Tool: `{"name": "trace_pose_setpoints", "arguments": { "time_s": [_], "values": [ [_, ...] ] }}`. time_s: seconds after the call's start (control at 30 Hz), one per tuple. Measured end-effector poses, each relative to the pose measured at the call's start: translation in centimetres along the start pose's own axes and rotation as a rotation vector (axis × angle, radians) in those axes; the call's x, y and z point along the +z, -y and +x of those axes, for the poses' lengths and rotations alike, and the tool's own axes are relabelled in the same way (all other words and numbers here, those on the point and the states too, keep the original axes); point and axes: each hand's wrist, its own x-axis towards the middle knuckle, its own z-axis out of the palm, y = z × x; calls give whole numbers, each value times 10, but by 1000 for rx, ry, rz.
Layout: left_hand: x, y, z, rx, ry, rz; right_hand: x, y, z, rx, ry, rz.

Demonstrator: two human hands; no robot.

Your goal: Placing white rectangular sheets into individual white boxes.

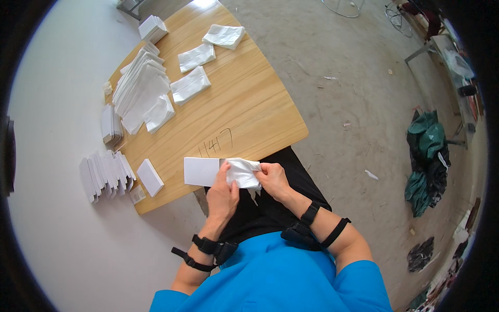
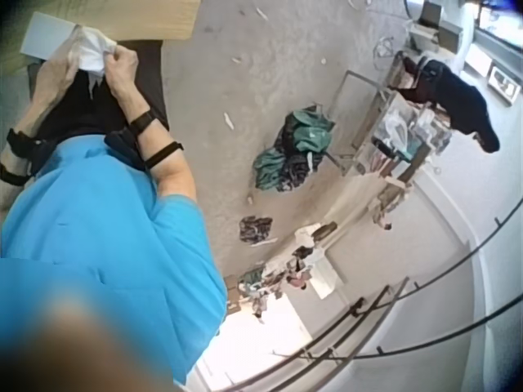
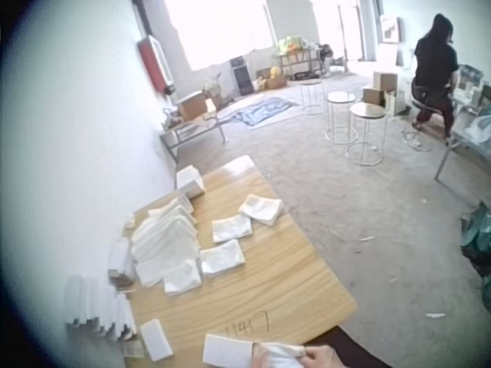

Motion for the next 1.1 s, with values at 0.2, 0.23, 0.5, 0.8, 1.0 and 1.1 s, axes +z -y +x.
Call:
{"name": "trace_pose_setpoints", "arguments": {
  "time_s": [0.2, 0.23, 0.5, 0.8, 1.0, 1.1],
  "values": [
    [-64, 52, 14, 224, 82, 383, 4, 4, 5, -8, 3, -46],
    [-68, 64, 19, 219, 79, 386, 6, 5, 7, -17, 19, -7],
    [-69, 86, 44, 338, 196, 395, 28, 15, 15, 31, 11, -31],
    [-68, 87, 44, 346, 177, 314, 30, 41, 6, 76, 10, -40],
    [-67, 89, 45, 352, 181, 309, 38, 30, 0, 38, -151, -148],
    [-67, 87, 45, 320, 209, 317, 36, 22, 3, 83, -201, -109]
  ]
}}
